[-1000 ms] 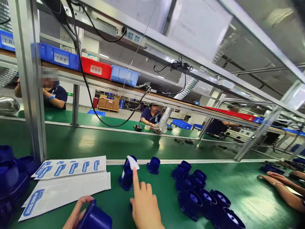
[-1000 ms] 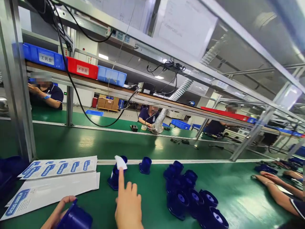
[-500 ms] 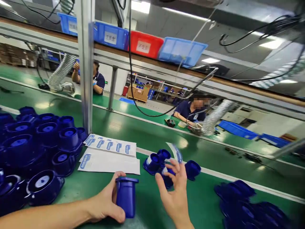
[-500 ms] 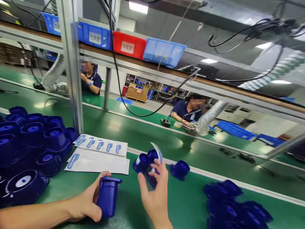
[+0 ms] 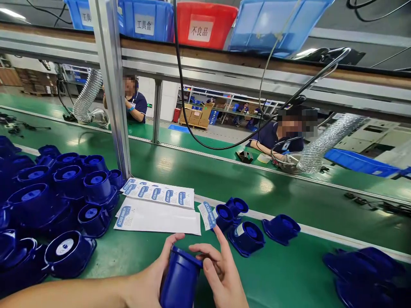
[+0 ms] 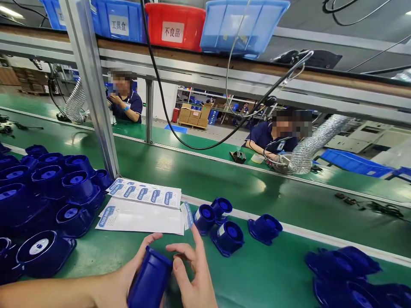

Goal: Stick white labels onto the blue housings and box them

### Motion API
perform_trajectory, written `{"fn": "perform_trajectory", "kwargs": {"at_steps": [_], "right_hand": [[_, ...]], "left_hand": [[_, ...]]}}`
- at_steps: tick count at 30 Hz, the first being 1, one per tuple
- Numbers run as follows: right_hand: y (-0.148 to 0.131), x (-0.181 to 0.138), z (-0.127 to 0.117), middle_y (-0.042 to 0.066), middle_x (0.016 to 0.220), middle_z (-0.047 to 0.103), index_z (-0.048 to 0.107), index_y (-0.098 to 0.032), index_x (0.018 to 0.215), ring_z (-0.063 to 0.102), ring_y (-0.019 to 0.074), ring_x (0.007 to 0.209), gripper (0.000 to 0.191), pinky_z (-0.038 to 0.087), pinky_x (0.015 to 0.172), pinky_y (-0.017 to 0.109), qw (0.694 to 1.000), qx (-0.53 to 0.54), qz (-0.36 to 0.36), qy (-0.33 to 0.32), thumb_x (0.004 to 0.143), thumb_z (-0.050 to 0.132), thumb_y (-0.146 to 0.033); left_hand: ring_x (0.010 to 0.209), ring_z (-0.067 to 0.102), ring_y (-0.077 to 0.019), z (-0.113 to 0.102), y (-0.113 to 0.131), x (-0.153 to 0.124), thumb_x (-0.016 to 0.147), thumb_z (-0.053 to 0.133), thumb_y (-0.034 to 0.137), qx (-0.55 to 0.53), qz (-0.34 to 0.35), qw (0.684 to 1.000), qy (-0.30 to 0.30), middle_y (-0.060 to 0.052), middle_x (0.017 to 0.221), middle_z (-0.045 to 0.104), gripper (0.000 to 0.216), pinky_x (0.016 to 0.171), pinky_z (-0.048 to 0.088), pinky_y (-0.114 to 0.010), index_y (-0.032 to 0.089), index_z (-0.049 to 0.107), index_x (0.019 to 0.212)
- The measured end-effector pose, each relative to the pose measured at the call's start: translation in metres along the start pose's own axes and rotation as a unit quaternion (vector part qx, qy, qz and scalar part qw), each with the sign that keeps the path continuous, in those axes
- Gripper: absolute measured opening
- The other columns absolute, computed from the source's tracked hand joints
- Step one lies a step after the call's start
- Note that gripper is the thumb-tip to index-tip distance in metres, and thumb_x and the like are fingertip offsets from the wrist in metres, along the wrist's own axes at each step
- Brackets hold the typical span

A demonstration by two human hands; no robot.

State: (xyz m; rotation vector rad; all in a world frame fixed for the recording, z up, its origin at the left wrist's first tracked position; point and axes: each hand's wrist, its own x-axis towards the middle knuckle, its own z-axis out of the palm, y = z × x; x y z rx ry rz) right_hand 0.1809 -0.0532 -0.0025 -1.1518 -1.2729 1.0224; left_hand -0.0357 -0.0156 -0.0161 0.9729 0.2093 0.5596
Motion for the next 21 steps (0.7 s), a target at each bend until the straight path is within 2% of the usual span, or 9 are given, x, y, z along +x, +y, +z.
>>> {"fn": "perform_trajectory", "kwargs": {"at_steps": [2, 6, 8, 10, 13, 14, 16, 18, 21], "right_hand": [[0.007, 0.000, -0.002, 0.014, 0.127, 0.077, 0.009, -0.030, 0.171, 0.074, 0.0303, 0.111, 0.084, 0.058, 0.099, 0.045, 0.999, -0.016, -0.025, -0.021, 0.107, 0.053, -0.061], [0.023, -0.005, 0.005, 0.020, 0.146, 0.064, -0.004, -0.028, 0.172, 0.070, 0.0365, 0.124, 0.114, 0.055, 0.106, 0.053, 0.997, -0.046, -0.042, -0.051, 0.093, 0.058, -0.082], [0.030, -0.008, 0.014, 0.022, 0.157, 0.054, -0.007, -0.029, 0.173, 0.066, 0.0412, 0.131, 0.135, 0.056, 0.106, 0.056, 0.997, -0.037, -0.024, -0.069, 0.079, 0.068, -0.090], [0.034, -0.008, 0.021, 0.022, 0.159, 0.053, 0.003, -0.032, 0.173, 0.062, 0.0459, 0.137, 0.142, 0.056, 0.105, 0.060, 0.997, -0.034, -0.011, -0.075, 0.068, 0.082, -0.085], [0.031, -0.001, 0.020, 0.022, 0.151, 0.061, 0.030, -0.035, 0.168, 0.058, 0.0504, 0.140, 0.123, 0.058, 0.099, 0.062, 0.998, -0.036, -0.017, -0.044, 0.068, 0.091, -0.071], [0.027, 0.002, 0.016, 0.021, 0.154, 0.058, 0.029, -0.036, 0.167, 0.055, 0.0499, 0.143, 0.118, 0.059, 0.098, 0.062, 0.999, -0.030, -0.023, -0.031, 0.071, 0.090, -0.068], [0.016, 0.007, 0.009, 0.018, 0.164, 0.048, 0.017, -0.041, 0.169, 0.050, 0.0445, 0.149, 0.110, 0.058, 0.102, 0.060, 0.999, -0.024, -0.029, 0.003, 0.084, 0.082, -0.063], [0.005, 0.008, 0.004, 0.015, 0.168, 0.040, 0.006, -0.043, 0.169, 0.049, 0.0384, 0.149, 0.101, 0.056, 0.107, 0.059, 0.999, -0.029, -0.018, 0.029, 0.094, 0.073, -0.055], [-0.006, 0.008, 0.007, 0.015, 0.165, 0.043, 0.009, -0.041, 0.168, 0.052, 0.0361, 0.145, 0.096, 0.053, 0.110, 0.059, 0.998, -0.047, -0.003, 0.039, 0.096, 0.071, -0.046]], "left_hand": [[0.093, 0.073, -0.0242, 0.003, 0.003, 0.002, 0.046, 0.111, 0.042, -0.006, 0.006, 1.000, -0.009, -0.012, 0.116, 0.073, 0.161, 0.086, 0.054, -0.039, 0.035, 0.000, 0.162], [0.122, 0.068, -0.0307, 0.007, 0.012, 0.008, 0.046, 0.111, 0.034, 0.027, 0.056, 0.998, -0.018, -0.016, 0.150, 0.052, 0.128, 0.099, 0.055, -0.041, 0.036, 0.035, 0.149], [0.125, 0.067, -0.0316, 0.006, 0.012, 0.010, 0.048, 0.111, 0.028, 0.039, 0.072, 0.996, -0.018, -0.016, 0.152, 0.048, 0.127, 0.102, 0.055, -0.044, 0.037, 0.034, 0.148], [0.118, 0.071, -0.0303, 0.003, 0.011, 0.010, 0.052, 0.110, 0.023, 0.031, 0.069, 0.997, -0.010, -0.015, 0.148, 0.051, 0.129, 0.098, 0.057, -0.045, 0.039, 0.027, 0.150], [0.107, 0.074, -0.0272, 0.001, 0.008, 0.011, 0.055, 0.107, 0.017, 0.041, 0.066, 0.996, 0.040, -0.013, 0.140, 0.056, 0.122, 0.085, 0.059, -0.037, 0.039, 0.026, 0.144], [0.107, 0.072, -0.0261, 0.002, 0.006, 0.011, 0.055, 0.105, 0.014, 0.062, 0.079, 0.993, 0.068, -0.012, 0.138, 0.056, 0.119, 0.082, 0.058, -0.035, 0.038, 0.027, 0.141], [0.110, 0.068, -0.0240, 0.005, 0.004, 0.011, 0.057, 0.099, 0.009, 0.118, 0.105, 0.980, 0.120, -0.011, 0.137, 0.055, 0.107, 0.081, 0.056, -0.031, 0.034, 0.032, 0.137], [0.110, 0.065, -0.0222, 0.008, 0.001, 0.011, 0.063, 0.093, 0.007, 0.166, 0.111, 0.969, 0.142, -0.009, 0.136, 0.054, 0.096, 0.082, 0.055, -0.029, 0.033, 0.034, 0.134], [0.108, 0.065, -0.0216, 0.014, -0.003, 0.008, 0.070, 0.085, 0.007, 0.247, 0.115, 0.950, 0.152, -0.007, 0.132, 0.055, 0.088, 0.086, 0.054, -0.032, 0.034, 0.035, 0.137]]}}
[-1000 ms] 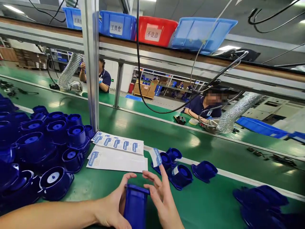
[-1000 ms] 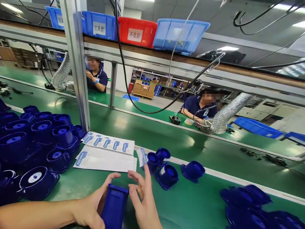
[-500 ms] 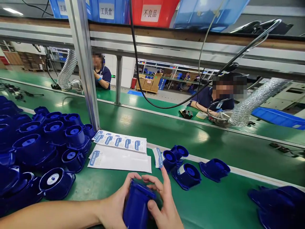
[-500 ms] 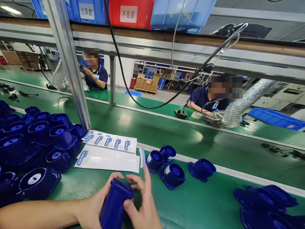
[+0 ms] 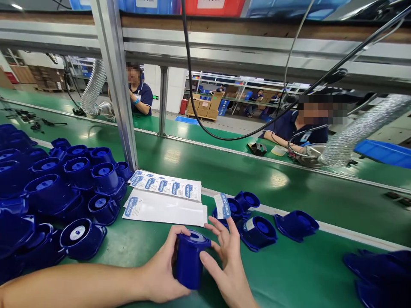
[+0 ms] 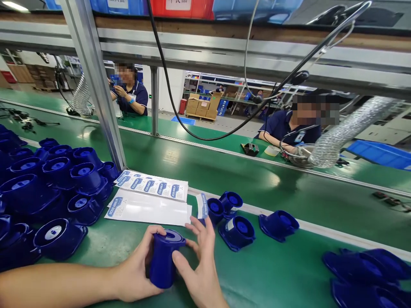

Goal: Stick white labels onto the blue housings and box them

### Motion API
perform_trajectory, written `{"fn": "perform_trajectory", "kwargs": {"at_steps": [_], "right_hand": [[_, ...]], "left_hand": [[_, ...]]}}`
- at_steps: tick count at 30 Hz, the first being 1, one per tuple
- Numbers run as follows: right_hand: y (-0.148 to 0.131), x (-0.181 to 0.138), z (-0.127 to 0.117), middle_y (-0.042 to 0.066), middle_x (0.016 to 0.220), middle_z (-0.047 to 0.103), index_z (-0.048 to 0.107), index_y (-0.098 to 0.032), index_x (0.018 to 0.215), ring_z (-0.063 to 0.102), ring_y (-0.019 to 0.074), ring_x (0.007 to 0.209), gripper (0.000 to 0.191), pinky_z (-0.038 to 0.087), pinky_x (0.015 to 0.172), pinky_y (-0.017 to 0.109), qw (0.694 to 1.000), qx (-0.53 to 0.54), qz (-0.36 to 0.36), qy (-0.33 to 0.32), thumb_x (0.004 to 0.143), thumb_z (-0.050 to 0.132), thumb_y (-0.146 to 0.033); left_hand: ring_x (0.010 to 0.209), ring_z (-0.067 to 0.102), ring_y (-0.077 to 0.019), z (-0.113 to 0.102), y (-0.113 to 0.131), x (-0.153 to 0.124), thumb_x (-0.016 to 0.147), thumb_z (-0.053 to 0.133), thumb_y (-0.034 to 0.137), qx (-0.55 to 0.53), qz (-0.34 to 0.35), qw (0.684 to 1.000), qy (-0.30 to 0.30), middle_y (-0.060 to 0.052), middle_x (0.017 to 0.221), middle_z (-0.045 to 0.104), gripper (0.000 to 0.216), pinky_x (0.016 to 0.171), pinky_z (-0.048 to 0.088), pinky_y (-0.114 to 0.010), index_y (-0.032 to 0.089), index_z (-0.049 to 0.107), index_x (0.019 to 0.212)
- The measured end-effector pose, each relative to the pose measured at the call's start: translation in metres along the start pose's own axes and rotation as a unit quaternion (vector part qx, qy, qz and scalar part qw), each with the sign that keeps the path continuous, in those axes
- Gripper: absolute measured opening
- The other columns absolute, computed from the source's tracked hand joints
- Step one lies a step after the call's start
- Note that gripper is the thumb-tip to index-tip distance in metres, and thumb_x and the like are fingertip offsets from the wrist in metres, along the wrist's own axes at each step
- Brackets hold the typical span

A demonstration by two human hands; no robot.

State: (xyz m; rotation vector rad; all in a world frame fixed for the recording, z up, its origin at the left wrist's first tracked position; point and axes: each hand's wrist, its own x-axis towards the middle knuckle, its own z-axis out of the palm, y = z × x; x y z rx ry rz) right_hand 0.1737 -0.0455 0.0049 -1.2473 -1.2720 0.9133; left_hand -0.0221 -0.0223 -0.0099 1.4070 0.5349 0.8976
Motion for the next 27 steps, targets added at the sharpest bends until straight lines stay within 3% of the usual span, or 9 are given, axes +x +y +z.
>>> {"fn": "perform_trajectory", "kwargs": {"at_steps": [4, 7, 11, 14, 16, 18, 21, 24, 27], "right_hand": [[-0.004, -0.002, 0.015, 0.016, 0.163, 0.041, 0.009, -0.038, 0.167, 0.051, 0.0370, 0.146, 0.106, 0.053, 0.111, 0.060, 0.999, -0.046, -0.003, 0.004, 0.086, 0.077, -0.036], [-0.005, -0.008, 0.022, 0.017, 0.166, 0.037, 0.004, -0.035, 0.168, 0.045, 0.0388, 0.152, 0.115, 0.050, 0.116, 0.062, 0.994, -0.106, -0.001, -0.010, 0.080, 0.077, -0.029], [-0.006, -0.018, 0.009, 0.018, 0.170, 0.034, 0.000, -0.035, 0.171, 0.048, 0.0434, 0.151, 0.135, 0.048, 0.118, 0.065, 0.979, -0.183, 0.025, -0.086, 0.067, 0.083, -0.018], [-0.008, -0.014, -0.011, 0.017, 0.177, 0.021, 0.005, -0.038, 0.172, 0.045, 0.0469, 0.153, 0.138, 0.052, 0.114, 0.067, 0.962, -0.236, -0.037, -0.131, 0.066, 0.091, -0.020], [-0.011, -0.006, -0.022, 0.016, 0.177, 0.024, 0.025, -0.035, 0.169, 0.044, 0.0456, 0.152, 0.115, 0.054, 0.111, 0.065, 0.954, -0.255, -0.134, -0.075, 0.075, 0.092, -0.027], [-0.015, 0.001, -0.029, 0.016, 0.161, 0.048, 0.056, -0.030, 0.148, 0.067, 0.0344, 0.122, 0.069, 0.062, 0.097, 0.052, 0.954, -0.230, -0.192, 0.027, 0.086, 0.086, -0.031], [-0.018, 0.003, -0.030, 0.008, 0.107, 0.071, 0.074, -0.025, 0.101, 0.060, 0.0162, 0.067, 0.018, 0.057, 0.063, 0.032, 0.971, -0.143, -0.137, 0.136, 0.090, 0.084, -0.034], [-0.018, -0.002, -0.024, 0.003, 0.074, 0.068, 0.073, -0.021, 0.079, 0.061, 0.0164, 0.058, 0.029, 0.054, 0.051, 0.027, 0.990, -0.048, 0.004, 0.135, 0.079, 0.092, -0.042], [-0.015, -0.006, -0.016, 0.004, 0.067, 0.071, 0.073, -0.019, 0.073, 0.069, 0.0195, 0.057, 0.036, 0.060, 0.052, 0.027, 0.990, 0.044, 0.103, 0.088, 0.072, 0.097, -0.047]], "left_hand": [[0.122, 0.062, -0.0276, 0.002, 0.003, -0.003, 0.074, 0.079, 0.006, 0.159, 0.072, 0.984, 0.042, -0.007, 0.133, 0.053, 0.080, 0.107, 0.050, -0.045, 0.034, 0.039, 0.138], [0.127, 0.059, -0.0299, 0.001, 0.003, -0.003, 0.072, 0.077, 0.004, 0.199, 0.085, 0.976, 0.035, -0.008, 0.132, 0.050, 0.081, 0.110, 0.050, -0.048, 0.033, 0.042, 0.139], [0.143, 0.047, -0.0371, -0.001, 0.000, -0.001, 0.064, 0.081, 0.002, 0.147, 0.044, 0.987, 0.043, -0.011, 0.148, 0.040, 0.087, 0.111, 0.050, -0.048, 0.033, 0.045, 0.137], [0.123, 0.060, -0.0297, -0.005, 0.003, 0.002, 0.066, 0.090, 0.011, 0.040, -0.044, 0.995, 0.086, -0.011, 0.143, 0.046, 0.093, 0.092, 0.056, -0.037, 0.033, 0.036, 0.139], [0.109, 0.062, -0.0235, -0.009, 0.006, 0.005, 0.069, 0.090, 0.012, 0.018, -0.060, 0.992, 0.108, -0.009, 0.133, 0.052, 0.094, 0.083, 0.054, -0.032, 0.032, 0.032, 0.140], [0.101, 0.060, -0.0201, -0.012, 0.010, 0.007, 0.070, 0.087, 0.010, 0.021, -0.047, 0.992, 0.115, -0.007, 0.127, 0.054, 0.093, 0.079, 0.051, -0.030, 0.031, 0.032, 0.141], [0.096, 0.058, -0.0184, -0.013, 0.010, 0.006, 0.072, 0.084, 0.007, 0.024, -0.029, 0.994, 0.105, -0.005, 0.124, 0.054, 0.092, 0.077, 0.048, -0.029, 0.032, 0.031, 0.143], [0.098, 0.060, -0.0196, -0.012, 0.007, 0.005, 0.072, 0.082, 0.007, 0.034, -0.014, 0.995, 0.093, -0.006, 0.125, 0.054, 0.089, 0.082, 0.050, -0.031, 0.031, 0.034, 0.143], [0.108, 0.062, -0.0237, -0.011, 0.007, 0.004, 0.073, 0.083, 0.007, 0.051, -0.003, 0.995, 0.086, -0.008, 0.130, 0.054, 0.084, 0.092, 0.051, -0.036, 0.029, 0.038, 0.141]]}}
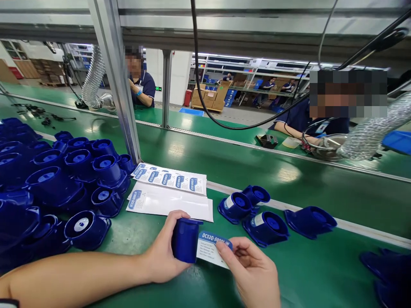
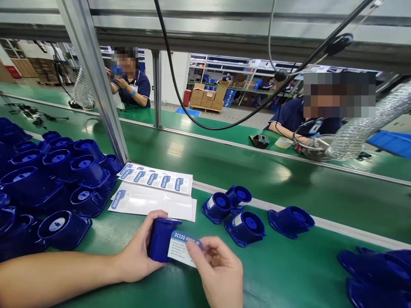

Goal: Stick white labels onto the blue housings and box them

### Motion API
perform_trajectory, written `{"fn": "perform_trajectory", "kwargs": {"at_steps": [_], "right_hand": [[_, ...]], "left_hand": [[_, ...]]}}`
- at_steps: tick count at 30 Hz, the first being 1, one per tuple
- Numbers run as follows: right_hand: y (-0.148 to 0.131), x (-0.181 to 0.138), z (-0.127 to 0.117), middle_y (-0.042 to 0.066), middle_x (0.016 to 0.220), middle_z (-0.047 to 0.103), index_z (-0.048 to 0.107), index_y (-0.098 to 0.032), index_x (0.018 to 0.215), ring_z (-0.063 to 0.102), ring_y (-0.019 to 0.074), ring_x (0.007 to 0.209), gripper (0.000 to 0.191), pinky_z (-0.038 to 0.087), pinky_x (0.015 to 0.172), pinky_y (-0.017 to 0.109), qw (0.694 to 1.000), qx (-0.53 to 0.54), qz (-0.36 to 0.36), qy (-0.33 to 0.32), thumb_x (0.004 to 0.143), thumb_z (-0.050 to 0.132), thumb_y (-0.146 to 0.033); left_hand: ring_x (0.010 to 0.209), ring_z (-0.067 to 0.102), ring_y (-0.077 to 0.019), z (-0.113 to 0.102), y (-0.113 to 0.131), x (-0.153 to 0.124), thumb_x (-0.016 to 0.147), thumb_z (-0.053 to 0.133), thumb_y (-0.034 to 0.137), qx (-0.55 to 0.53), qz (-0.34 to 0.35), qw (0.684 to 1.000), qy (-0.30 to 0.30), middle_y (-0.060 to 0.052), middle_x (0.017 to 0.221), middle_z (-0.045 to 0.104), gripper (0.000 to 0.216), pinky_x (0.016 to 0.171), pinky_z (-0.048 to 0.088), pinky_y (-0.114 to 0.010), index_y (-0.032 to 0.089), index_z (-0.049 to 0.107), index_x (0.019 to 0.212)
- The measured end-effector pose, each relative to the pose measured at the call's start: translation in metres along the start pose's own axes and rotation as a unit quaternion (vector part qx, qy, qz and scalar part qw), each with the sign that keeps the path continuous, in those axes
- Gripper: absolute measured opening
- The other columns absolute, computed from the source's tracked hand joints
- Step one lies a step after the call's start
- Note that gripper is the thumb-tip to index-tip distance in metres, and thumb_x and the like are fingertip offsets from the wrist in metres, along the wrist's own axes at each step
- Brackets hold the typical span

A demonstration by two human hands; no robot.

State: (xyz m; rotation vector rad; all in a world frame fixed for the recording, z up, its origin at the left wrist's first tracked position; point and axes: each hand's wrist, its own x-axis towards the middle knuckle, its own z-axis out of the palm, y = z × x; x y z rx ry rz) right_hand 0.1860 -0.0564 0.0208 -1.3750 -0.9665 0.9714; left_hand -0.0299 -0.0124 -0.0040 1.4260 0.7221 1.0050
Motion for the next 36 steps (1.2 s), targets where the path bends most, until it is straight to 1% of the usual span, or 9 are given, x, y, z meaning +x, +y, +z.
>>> {"fn": "perform_trajectory", "kwargs": {"at_steps": [2, 5, 9, 12, 15, 20, 26, 36], "right_hand": [[0.001, -0.003, 0.005, 0.004, 0.067, 0.072, 0.073, -0.019, 0.072, 0.071, 0.0198, 0.060, 0.037, 0.062, 0.055, 0.026, 0.999, 0.031, 0.032, -0.007, 0.072, 0.097, -0.047], [0.002, -0.009, 0.009, 0.003, 0.067, 0.072, 0.073, -0.020, 0.072, 0.068, 0.0175, 0.058, 0.036, 0.059, 0.053, 0.024, 0.998, 0.033, 0.047, 0.003, 0.074, 0.096, -0.047], [0.004, -0.013, 0.006, 0.004, 0.068, 0.070, 0.073, -0.020, 0.070, 0.064, 0.0183, 0.054, 0.034, 0.058, 0.049, 0.027, 1.000, 0.007, 0.030, -0.005, 0.073, 0.096, -0.045], [0.007, -0.015, 0.005, 0.003, 0.067, 0.067, 0.073, -0.021, 0.069, 0.062, 0.0173, 0.052, 0.033, 0.056, 0.047, 0.027, 1.000, -0.013, 0.012, 0.003, 0.073, 0.096, -0.043], [0.005, -0.017, 0.009, 0.003, 0.067, 0.066, 0.072, -0.021, 0.069, 0.059, 0.0163, 0.052, 0.034, 0.054, 0.046, 0.026, 1.000, -0.026, 0.008, 0.008, 0.074, 0.096, -0.045], [0.000, -0.022, 0.016, 0.002, 0.070, 0.066, 0.070, -0.022, 0.070, 0.059, 0.0156, 0.056, 0.037, 0.052, 0.048, 0.025, 0.998, -0.034, 0.014, 0.049, 0.075, 0.094, -0.050], [0.006, -0.018, 0.008, 0.004, 0.068, 0.067, 0.072, -0.022, 0.071, 0.060, 0.0165, 0.053, 0.033, 0.053, 0.045, 0.026, 0.999, -0.053, 0.004, 0.004, 0.075, 0.095, -0.045], [0.005, -0.018, 0.008, 0.004, 0.068, 0.069, 0.073, -0.021, 0.070, 0.060, 0.0165, 0.052, 0.032, 0.054, 0.045, 0.026, 0.998, -0.060, 0.009, 0.001, 0.075, 0.094, -0.044]], "left_hand": [[0.108, 0.063, -0.0241, 0.000, 0.002, 0.000, 0.074, 0.084, 0.009, 0.003, -0.003, 1.000, -0.009, -0.009, 0.131, 0.055, 0.083, 0.092, 0.052, -0.037, 0.029, 0.038, 0.141], [0.109, 0.064, -0.0247, 0.000, 0.005, 0.001, 0.074, 0.085, 0.011, 0.013, -0.002, 1.000, -0.013, -0.009, 0.132, 0.056, 0.083, 0.094, 0.053, -0.039, 0.029, 0.039, 0.141], [0.123, 0.061, -0.0306, -0.001, 0.009, 0.002, 0.069, 0.086, 0.007, 0.058, 0.019, 0.998, -0.004, -0.010, 0.136, 0.055, 0.085, 0.111, 0.047, -0.047, 0.028, 0.045, 0.141], [0.127, 0.060, -0.0322, -0.002, 0.010, 0.003, 0.068, 0.086, 0.006, 0.064, 0.015, 0.998, 0.000, -0.011, 0.137, 0.056, 0.085, 0.115, 0.045, -0.050, 0.027, 0.048, 0.141], [0.127, 0.060, -0.0328, -0.002, 0.010, 0.003, 0.067, 0.088, 0.006, 0.061, 0.003, 0.998, 0.002, -0.011, 0.138, 0.057, 0.087, 0.116, 0.046, -0.050, 0.026, 0.048, 0.141], [0.128, 0.060, -0.0329, -0.002, 0.010, 0.004, 0.066, 0.088, 0.005, 0.066, -0.001, 0.998, -0.004, -0.011, 0.139, 0.057, 0.089, 0.116, 0.047, -0.051, 0.027, 0.047, 0.142], [0.129, 0.061, -0.0340, -0.003, 0.010, 0.004, 0.066, 0.088, 0.004, 0.068, 0.001, 0.998, -0.004, -0.012, 0.141, 0.057, 0.090, 0.117, 0.047, -0.051, 0.027, 0.047, 0.143], [0.128, 0.062, -0.0330, -0.002, 0.011, 0.003, 0.070, 0.087, 0.008, 0.074, -0.002, 0.997, -0.005, -0.011, 0.141, 0.057, 0.086, 0.116, 0.049, -0.050, 0.028, 0.046, 0.143]]}}
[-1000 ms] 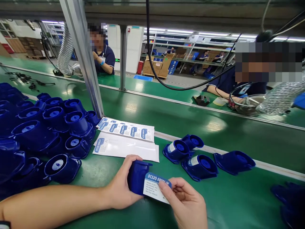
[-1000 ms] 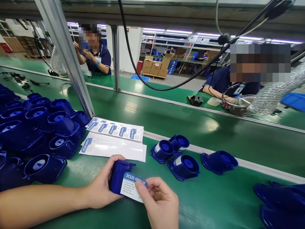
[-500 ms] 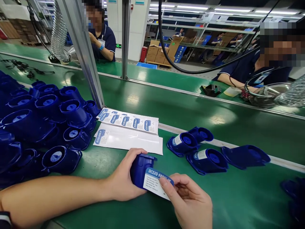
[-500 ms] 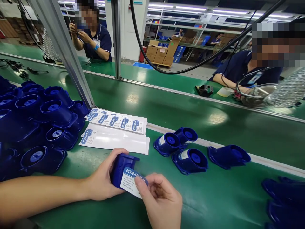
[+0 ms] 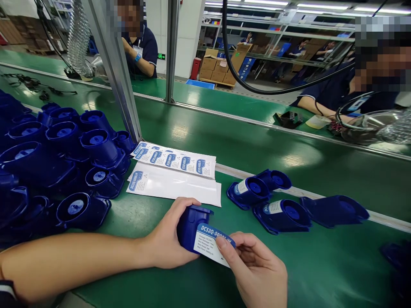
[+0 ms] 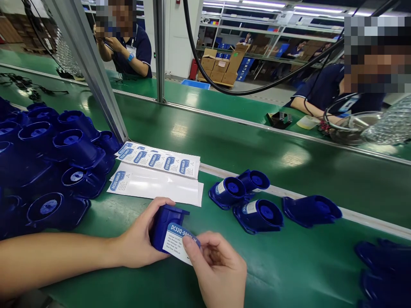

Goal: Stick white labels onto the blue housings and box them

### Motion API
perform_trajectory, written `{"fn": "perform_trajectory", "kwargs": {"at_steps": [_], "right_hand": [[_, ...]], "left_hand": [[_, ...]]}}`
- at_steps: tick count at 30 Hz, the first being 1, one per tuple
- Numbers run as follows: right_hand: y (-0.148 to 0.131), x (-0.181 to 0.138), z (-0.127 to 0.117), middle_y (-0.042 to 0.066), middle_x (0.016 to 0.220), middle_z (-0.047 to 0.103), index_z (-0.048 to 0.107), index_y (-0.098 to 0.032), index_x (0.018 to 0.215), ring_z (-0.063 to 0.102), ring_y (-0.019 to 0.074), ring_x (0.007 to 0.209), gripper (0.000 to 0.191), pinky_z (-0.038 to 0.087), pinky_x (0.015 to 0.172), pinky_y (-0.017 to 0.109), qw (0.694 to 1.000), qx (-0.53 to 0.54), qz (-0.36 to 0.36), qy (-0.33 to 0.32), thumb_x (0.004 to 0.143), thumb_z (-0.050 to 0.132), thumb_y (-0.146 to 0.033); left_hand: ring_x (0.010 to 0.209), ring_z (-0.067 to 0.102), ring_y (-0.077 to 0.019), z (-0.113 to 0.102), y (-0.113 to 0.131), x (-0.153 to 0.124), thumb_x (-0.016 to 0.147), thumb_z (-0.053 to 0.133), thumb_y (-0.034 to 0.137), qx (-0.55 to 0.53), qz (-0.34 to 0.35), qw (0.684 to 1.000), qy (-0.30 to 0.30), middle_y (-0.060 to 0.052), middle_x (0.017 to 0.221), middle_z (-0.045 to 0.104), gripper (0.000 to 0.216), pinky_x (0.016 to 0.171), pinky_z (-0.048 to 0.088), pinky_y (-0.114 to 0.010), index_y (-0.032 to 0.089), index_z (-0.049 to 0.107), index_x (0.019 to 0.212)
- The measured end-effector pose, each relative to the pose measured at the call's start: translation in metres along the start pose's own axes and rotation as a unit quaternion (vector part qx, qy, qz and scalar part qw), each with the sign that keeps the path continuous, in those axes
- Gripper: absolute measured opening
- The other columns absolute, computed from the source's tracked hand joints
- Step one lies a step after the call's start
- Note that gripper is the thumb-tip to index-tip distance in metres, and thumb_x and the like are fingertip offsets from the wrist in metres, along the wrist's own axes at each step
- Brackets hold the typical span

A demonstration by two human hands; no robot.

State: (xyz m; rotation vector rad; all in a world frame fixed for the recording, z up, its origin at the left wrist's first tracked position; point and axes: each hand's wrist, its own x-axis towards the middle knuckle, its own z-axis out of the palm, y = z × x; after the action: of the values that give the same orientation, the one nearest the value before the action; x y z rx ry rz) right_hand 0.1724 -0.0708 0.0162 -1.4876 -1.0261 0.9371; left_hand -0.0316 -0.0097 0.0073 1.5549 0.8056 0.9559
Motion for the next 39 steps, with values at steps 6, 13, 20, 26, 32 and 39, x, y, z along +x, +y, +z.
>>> {"fn": "perform_trajectory", "kwargs": {"at_steps": [6, 13, 20, 26, 32, 39], "right_hand": [[0.0014, 0.0011, -0.0014, 0.004, 0.068, 0.069, 0.074, -0.022, 0.071, 0.061, 0.0168, 0.052, 0.031, 0.054, 0.045, 0.026, 1.000, -0.001, 0.005, -0.004, 0.075, 0.095, -0.044], [0.0036, 0.0011, -0.0021, 0.004, 0.067, 0.068, 0.075, -0.021, 0.072, 0.061, 0.0165, 0.053, 0.029, 0.053, 0.045, 0.025, 1.000, 0.000, 0.008, -0.005, 0.076, 0.094, -0.042], [0.0025, 0.0024, -0.0008, 0.003, 0.067, 0.069, 0.075, -0.021, 0.072, 0.060, 0.0148, 0.052, 0.029, 0.054, 0.046, 0.023, 1.000, 0.003, 0.010, -0.004, 0.076, 0.095, -0.042], [0.0007, 0.0025, -0.0001, 0.004, 0.068, 0.070, 0.076, -0.021, 0.072, 0.062, 0.0156, 0.053, 0.029, 0.057, 0.047, 0.024, 1.000, 0.007, 0.010, -0.001, 0.076, 0.095, -0.043], [-0.0005, 0.0037, -0.0004, 0.004, 0.070, 0.072, 0.076, -0.020, 0.072, 0.065, 0.0164, 0.055, 0.029, 0.059, 0.049, 0.023, 1.000, 0.005, 0.014, -0.010, 0.075, 0.096, -0.041], [0.0021, 0.0047, -0.0007, 0.005, 0.071, 0.072, 0.076, -0.021, 0.074, 0.065, 0.0164, 0.055, 0.028, 0.059, 0.049, 0.024, 1.000, 0.011, 0.021, -0.015, 0.076, 0.096, -0.041]], "left_hand": [[0.127, 0.062, -0.0325, 0.0001, 0.0001, 0.0002, 0.069, 0.086, 0.006, 0.004, 0.005, 1.000, 0.002, -0.011, 0.140, 0.056, 0.087, 0.116, 0.049, -0.051, 0.028, 0.046, 0.144], [0.128, 0.062, -0.0328, -0.0004, 0.0004, 0.0001, 0.068, 0.085, 0.006, 0.000, 0.003, 1.000, 0.001, -0.011, 0.140, 0.056, 0.087, 0.117, 0.048, -0.051, 0.028, 0.046, 0.143], [0.129, 0.061, -0.0339, -0.0001, -0.0008, -0.0001, 0.068, 0.086, 0.006, 0.001, 0.007, 1.000, 0.001, -0.011, 0.141, 0.055, 0.088, 0.117, 0.047, -0.052, 0.028, 0.046, 0.143], [0.128, 0.062, -0.0331, 0.0000, -0.0024, 0.0001, 0.067, 0.086, 0.005, 0.005, 0.010, 1.000, 0.002, -0.010, 0.140, 0.055, 0.089, 0.117, 0.048, -0.051, 0.029, 0.046, 0.143], [0.125, 0.063, -0.0317, -0.0002, -0.0012, -0.0004, 0.067, 0.086, 0.006, 0.015, 0.009, 1.000, 0.002, -0.008, 0.139, 0.055, 0.090, 0.113, 0.051, -0.050, 0.031, 0.045, 0.142], [0.125, 0.063, -0.0317, -0.0004, -0.0015, -0.0003, 0.066, 0.086, 0.005, 0.019, 0.010, 1.000, 0.004, -0.008, 0.139, 0.055, 0.089, 0.115, 0.050, -0.051, 0.031, 0.046, 0.142]]}}
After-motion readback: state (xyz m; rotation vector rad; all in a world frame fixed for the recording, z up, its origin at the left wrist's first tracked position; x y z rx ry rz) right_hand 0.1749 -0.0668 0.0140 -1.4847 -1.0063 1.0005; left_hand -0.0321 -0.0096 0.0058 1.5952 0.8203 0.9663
